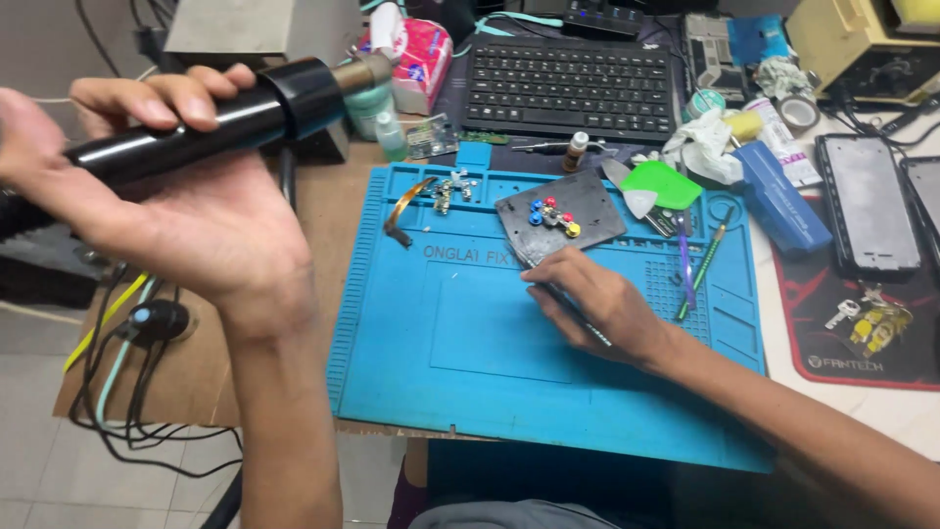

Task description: Repairing a small electronic circuit board using a heat gun, tweezers, and cleaning materials.

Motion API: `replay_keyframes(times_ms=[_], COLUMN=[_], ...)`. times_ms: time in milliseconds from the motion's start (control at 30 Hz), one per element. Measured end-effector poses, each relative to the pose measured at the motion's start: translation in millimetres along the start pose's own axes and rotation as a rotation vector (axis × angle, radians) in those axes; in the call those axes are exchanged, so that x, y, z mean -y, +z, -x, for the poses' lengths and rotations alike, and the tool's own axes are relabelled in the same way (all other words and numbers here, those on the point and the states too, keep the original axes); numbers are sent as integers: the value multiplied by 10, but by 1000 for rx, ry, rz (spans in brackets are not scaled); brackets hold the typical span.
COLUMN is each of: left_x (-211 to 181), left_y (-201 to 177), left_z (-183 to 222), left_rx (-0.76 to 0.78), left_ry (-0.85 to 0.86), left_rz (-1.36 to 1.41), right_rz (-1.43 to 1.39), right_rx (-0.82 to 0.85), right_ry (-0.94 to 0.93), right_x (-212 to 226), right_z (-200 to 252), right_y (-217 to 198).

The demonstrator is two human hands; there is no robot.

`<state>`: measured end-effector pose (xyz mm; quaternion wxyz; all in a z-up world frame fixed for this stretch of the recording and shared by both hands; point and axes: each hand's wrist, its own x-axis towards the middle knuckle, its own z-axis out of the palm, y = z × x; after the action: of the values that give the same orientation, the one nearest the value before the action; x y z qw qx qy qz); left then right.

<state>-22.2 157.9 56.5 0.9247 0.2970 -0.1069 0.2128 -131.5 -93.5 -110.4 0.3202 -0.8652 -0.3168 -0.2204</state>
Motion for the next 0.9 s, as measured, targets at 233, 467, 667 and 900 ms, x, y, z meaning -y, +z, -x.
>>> replay_keyframes(times_ms=[233,467,667,900], left_x=[-329,-543,-713,-754], left_y=[-408,-617,-718,-915], left_z=[-307,-522,-670,-834], left_rx=[-165,-245,-274,-313], left_ry=[188,-16,-77,-112], left_rz=[-196,-95,-33,76], right_rz=[-63,-152,-188,-215], right_rx=[211,130,280,452], right_ry=[-94,-444,-512,-427], right_x=[137,690,903,944], right_z=[-611,-1254,-1336,-1352], right_y=[494,1090,1505,1668])
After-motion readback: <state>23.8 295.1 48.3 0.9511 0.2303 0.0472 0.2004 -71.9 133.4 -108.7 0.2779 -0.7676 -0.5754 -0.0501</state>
